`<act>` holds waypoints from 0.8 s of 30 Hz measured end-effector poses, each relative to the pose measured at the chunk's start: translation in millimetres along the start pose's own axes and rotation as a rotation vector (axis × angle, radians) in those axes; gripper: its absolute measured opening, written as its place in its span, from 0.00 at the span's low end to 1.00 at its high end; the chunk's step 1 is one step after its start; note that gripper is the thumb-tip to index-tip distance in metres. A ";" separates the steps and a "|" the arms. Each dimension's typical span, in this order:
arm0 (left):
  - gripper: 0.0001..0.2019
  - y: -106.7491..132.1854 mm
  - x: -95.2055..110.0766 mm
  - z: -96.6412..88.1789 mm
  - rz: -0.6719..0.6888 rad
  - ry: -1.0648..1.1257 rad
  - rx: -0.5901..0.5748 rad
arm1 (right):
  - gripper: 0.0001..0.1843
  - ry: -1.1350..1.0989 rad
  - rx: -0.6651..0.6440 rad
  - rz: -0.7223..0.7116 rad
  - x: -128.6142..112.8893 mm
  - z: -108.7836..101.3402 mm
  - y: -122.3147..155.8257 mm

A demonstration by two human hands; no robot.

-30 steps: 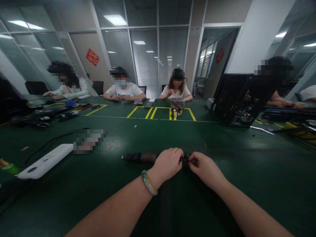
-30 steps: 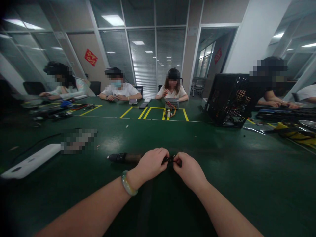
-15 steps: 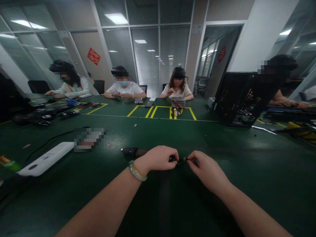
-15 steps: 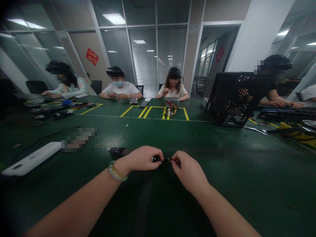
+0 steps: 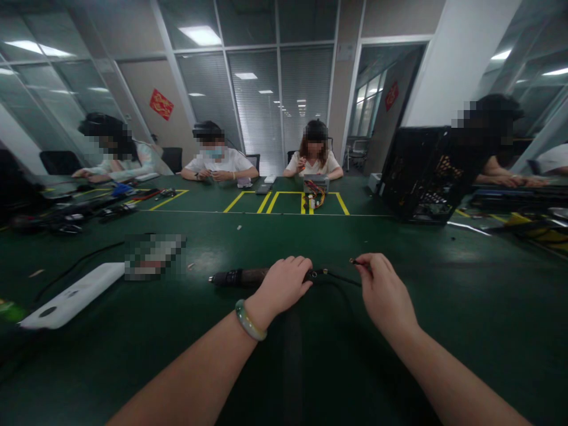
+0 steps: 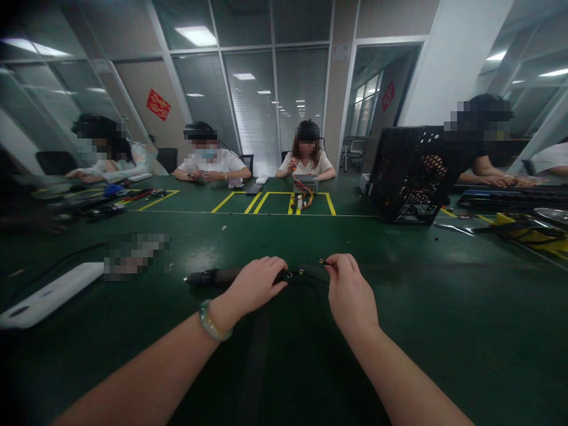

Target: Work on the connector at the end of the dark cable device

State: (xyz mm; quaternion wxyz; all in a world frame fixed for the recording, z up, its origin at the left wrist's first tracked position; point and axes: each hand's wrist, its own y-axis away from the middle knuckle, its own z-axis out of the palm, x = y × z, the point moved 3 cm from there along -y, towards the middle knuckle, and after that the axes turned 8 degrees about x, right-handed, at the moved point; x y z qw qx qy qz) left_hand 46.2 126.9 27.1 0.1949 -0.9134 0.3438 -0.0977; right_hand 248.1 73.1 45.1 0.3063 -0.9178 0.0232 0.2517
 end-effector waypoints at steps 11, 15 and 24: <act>0.06 0.4 -5.1 -12.3 0.104 0.157 -0.062 | 0.05 -0.117 -0.369 0.021 14.8 13.6 -7.8; 0.06 0.1 -2.7 -12.5 0.153 0.170 -0.029 | 0.05 -0.140 -0.633 -0.001 8.3 19.5 5.4; 0.04 1.2 2.8 -6.7 0.103 0.156 0.037 | 0.04 -0.186 -0.613 -0.008 1.5 34.6 15.0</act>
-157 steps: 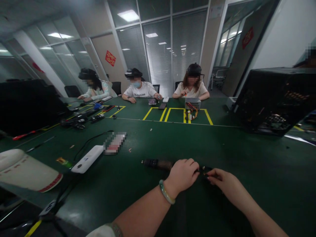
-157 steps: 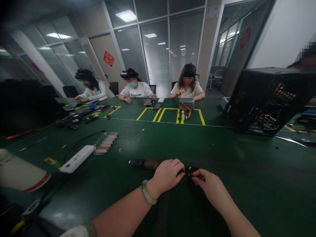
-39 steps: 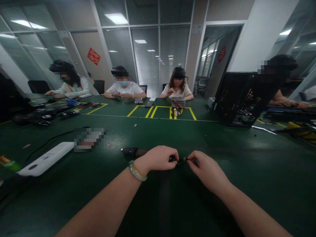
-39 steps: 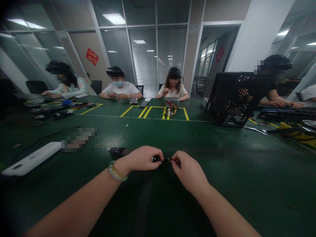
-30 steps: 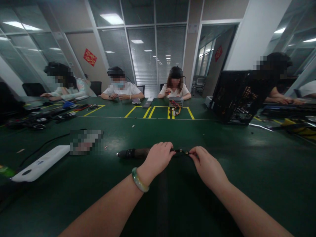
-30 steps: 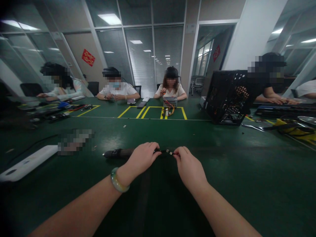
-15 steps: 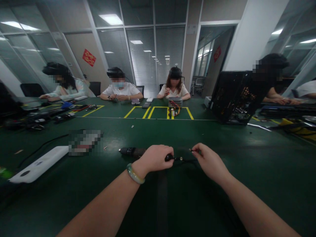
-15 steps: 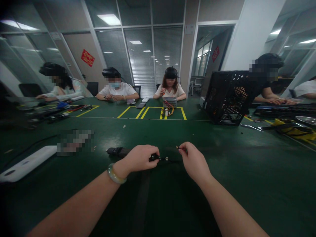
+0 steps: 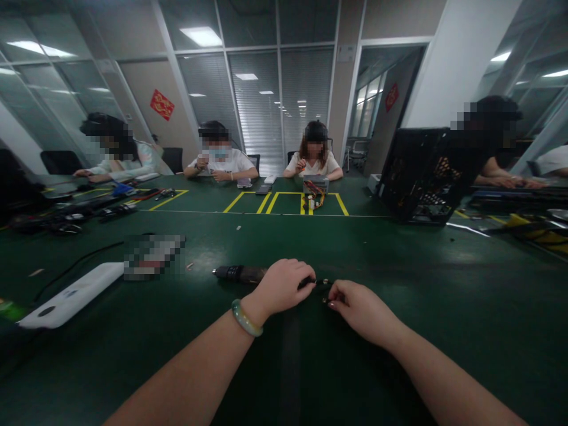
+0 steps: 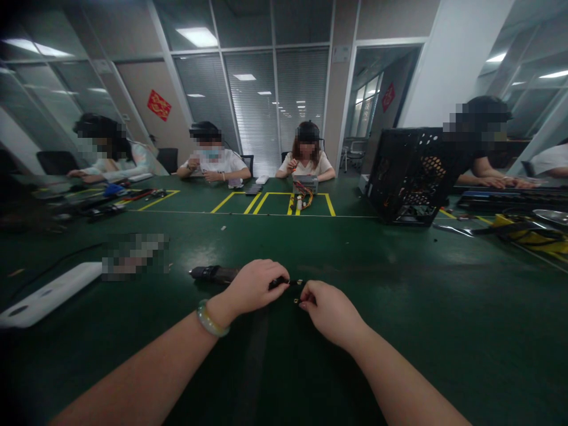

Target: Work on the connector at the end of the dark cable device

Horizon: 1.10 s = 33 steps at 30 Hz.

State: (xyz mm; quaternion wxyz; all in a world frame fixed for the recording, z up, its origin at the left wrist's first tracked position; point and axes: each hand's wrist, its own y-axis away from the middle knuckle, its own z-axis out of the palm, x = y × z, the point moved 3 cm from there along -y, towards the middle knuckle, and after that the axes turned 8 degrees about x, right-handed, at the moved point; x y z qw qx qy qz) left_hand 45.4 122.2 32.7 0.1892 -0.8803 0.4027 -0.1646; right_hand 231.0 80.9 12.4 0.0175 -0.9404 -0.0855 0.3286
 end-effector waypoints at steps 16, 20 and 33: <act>0.04 5.1 10.5 4.4 -0.149 -0.017 0.042 | 0.05 -0.003 0.347 0.004 -8.9 -0.4 -17.4; 0.05 6.7 13.5 5.2 -0.169 -0.017 0.061 | 0.06 -0.043 0.357 0.071 -6.6 -5.6 -28.3; 0.06 12.9 13.0 2.6 -0.118 -0.004 0.087 | 0.09 -0.097 0.373 0.184 11.4 -3.8 -52.7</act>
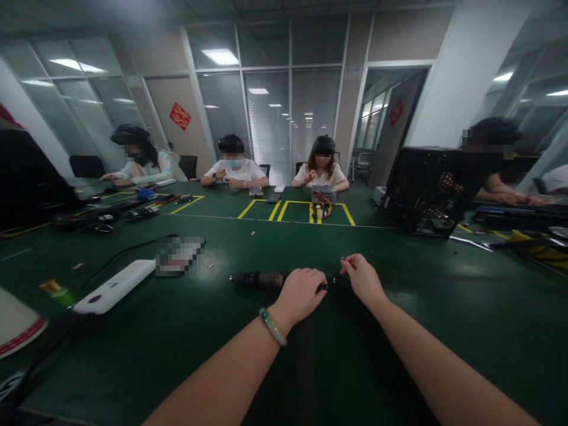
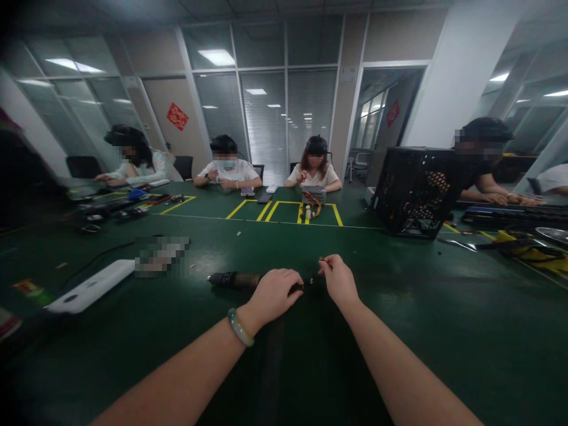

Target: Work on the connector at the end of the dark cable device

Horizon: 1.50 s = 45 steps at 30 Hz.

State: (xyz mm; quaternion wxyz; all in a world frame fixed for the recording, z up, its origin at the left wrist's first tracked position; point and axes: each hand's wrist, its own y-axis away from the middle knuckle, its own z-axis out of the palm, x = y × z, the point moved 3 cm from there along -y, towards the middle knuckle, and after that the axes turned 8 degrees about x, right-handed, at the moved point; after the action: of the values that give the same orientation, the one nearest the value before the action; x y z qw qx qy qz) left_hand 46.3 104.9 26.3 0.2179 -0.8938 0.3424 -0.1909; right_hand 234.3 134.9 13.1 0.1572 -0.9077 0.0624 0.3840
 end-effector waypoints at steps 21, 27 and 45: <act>0.05 -6.8 -13.1 7.0 0.069 0.036 -0.024 | 0.07 0.073 -0.199 -0.127 -0.5 1.0 43.5; 0.06 -7.7 -11.4 8.7 0.092 0.025 -0.025 | 0.07 0.094 -0.190 -0.189 -2.6 0.3 41.6; 0.06 -11.9 -8.1 8.0 0.171 -0.048 -0.111 | 0.19 0.107 -0.087 -0.168 -36.2 -20.1 88.8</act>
State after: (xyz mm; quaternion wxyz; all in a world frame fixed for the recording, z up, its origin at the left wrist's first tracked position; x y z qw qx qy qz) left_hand 50.9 120.6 24.3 0.1918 -0.8764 0.4219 -0.1308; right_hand 201.9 44.2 31.1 0.1460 -0.9349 -0.0224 0.3227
